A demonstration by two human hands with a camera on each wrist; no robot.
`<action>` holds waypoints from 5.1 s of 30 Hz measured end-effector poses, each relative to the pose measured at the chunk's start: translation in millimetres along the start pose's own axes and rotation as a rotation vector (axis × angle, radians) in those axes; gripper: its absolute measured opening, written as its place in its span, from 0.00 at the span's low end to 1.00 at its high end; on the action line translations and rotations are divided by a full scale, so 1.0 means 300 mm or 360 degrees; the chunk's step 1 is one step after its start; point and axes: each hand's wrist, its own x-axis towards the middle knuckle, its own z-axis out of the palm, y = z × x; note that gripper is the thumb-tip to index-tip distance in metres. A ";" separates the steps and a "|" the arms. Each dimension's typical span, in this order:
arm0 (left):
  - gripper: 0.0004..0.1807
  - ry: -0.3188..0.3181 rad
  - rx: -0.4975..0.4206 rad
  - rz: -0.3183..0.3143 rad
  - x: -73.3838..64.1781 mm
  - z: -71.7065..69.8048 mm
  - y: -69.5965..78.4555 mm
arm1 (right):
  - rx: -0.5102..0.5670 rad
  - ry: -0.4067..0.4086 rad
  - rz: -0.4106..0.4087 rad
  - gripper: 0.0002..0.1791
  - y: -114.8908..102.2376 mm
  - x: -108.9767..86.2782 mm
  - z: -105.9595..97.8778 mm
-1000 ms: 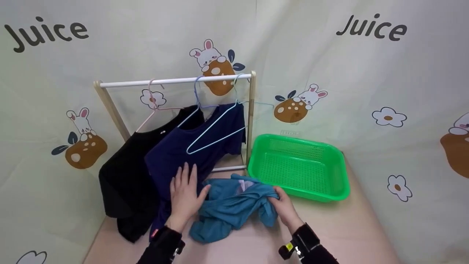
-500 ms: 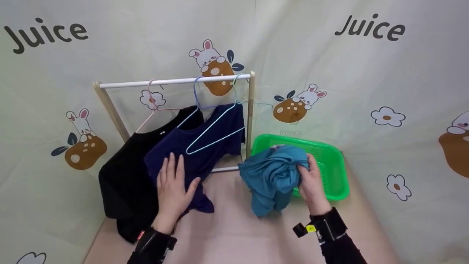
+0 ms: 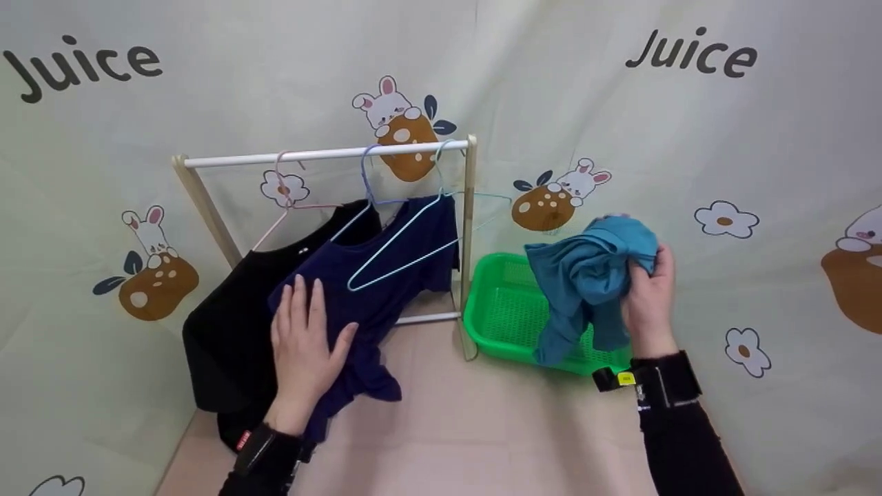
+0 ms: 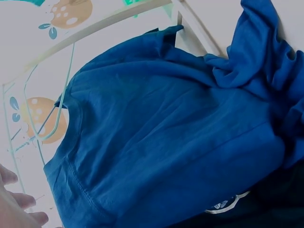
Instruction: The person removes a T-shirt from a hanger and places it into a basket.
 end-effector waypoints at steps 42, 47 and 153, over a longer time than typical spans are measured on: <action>0.36 -0.0234 -0.0058 -0.0014 0.380 0.065 0.042 | -0.2179 -0.0736 0.0092 0.37 0.362 -0.269 -0.363; 0.35 -0.0331 -0.0147 -0.0024 0.442 0.073 0.053 | -0.2167 -0.0749 0.0013 0.38 0.366 -0.304 -0.338; 0.17 0.0617 -0.0478 0.0462 -0.140 0.267 0.153 | -0.1795 -0.1095 -0.0656 0.46 0.481 -0.449 0.050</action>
